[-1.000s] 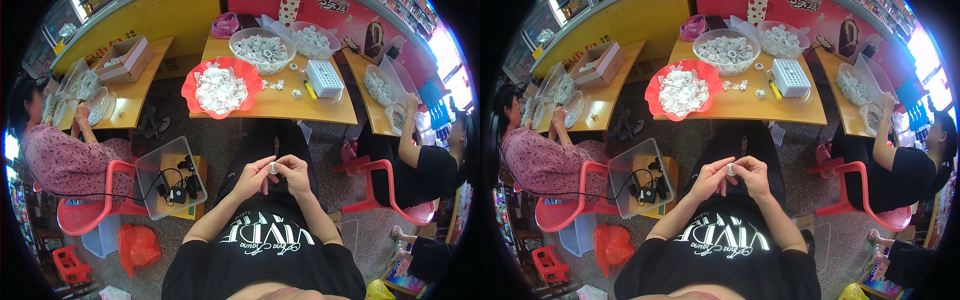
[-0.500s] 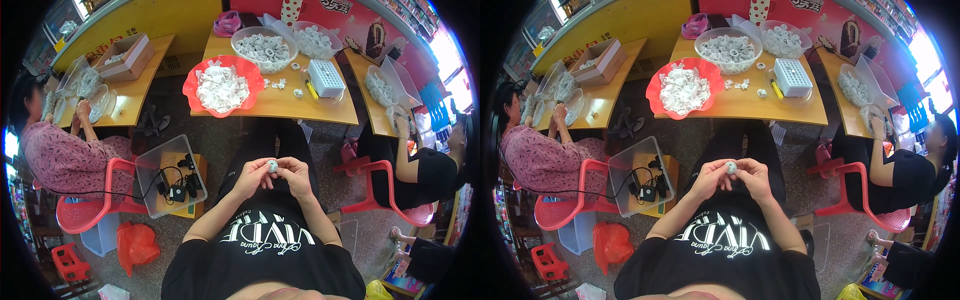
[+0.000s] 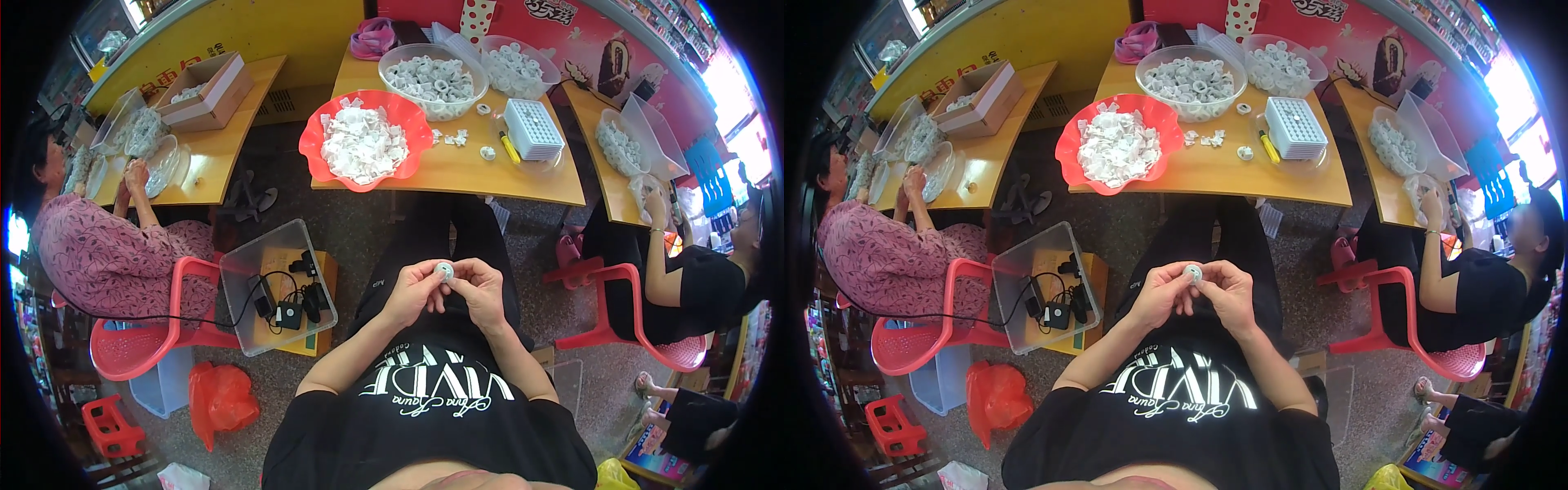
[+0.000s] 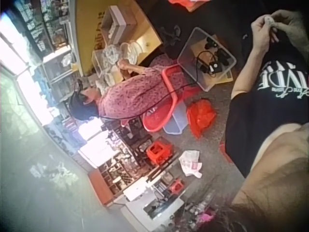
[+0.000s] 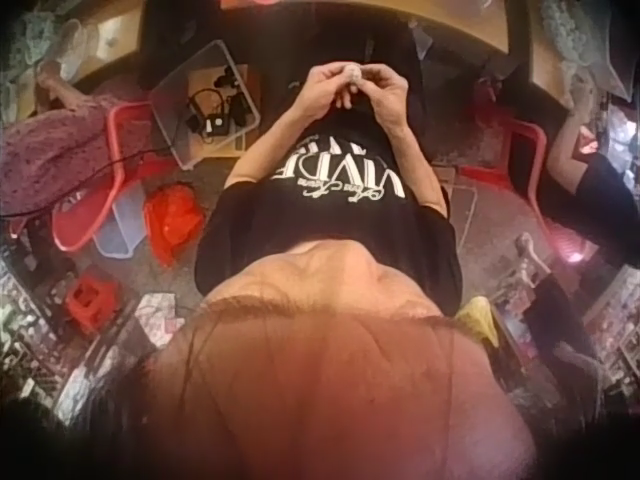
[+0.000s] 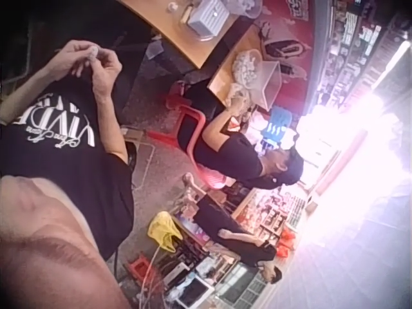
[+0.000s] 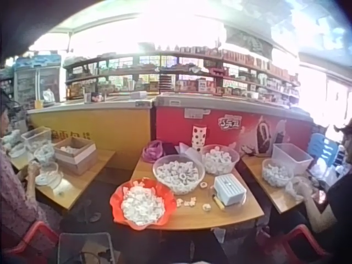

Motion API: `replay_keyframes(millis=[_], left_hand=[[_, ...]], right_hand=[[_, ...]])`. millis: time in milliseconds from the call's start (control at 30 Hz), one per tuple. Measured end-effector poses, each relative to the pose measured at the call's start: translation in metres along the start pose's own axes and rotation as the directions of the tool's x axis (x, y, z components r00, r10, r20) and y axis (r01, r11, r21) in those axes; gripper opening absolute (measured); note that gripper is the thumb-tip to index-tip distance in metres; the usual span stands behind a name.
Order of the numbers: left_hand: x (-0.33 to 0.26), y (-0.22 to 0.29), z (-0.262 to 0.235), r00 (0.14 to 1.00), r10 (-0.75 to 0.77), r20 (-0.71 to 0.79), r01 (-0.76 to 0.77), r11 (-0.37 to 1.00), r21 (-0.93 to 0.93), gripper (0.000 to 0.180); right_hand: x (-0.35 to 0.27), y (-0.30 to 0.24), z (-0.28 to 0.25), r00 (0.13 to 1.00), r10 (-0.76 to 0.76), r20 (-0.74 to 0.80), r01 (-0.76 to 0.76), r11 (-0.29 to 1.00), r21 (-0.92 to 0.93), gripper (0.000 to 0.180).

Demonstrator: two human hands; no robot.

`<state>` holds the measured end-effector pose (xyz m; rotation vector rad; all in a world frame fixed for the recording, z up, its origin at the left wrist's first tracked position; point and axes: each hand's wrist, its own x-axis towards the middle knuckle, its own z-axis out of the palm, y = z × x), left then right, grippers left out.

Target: The person assembles small plastic and metal components by hand at a workbench.

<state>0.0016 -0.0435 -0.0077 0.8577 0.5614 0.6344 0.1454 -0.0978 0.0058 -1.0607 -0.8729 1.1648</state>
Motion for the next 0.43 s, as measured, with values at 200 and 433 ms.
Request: replay_keyframes(millis=[200,433], left_hand=[[-0.001,0.001,0.006,0.999,0.024,-0.029,-0.024,0.999,0.022,0.023],[0.005,-0.016,0.005,0.932,0.347,-0.108,-0.242,0.813,0.529,0.020]], right_hand=[[0.000,0.002,0.003,0.999,-0.021,-0.026,0.020,0.999,-0.047,0.008],[0.001,0.017,0.001,0.994,-0.079,-0.077,0.048,0.936,-0.348,0.009]])
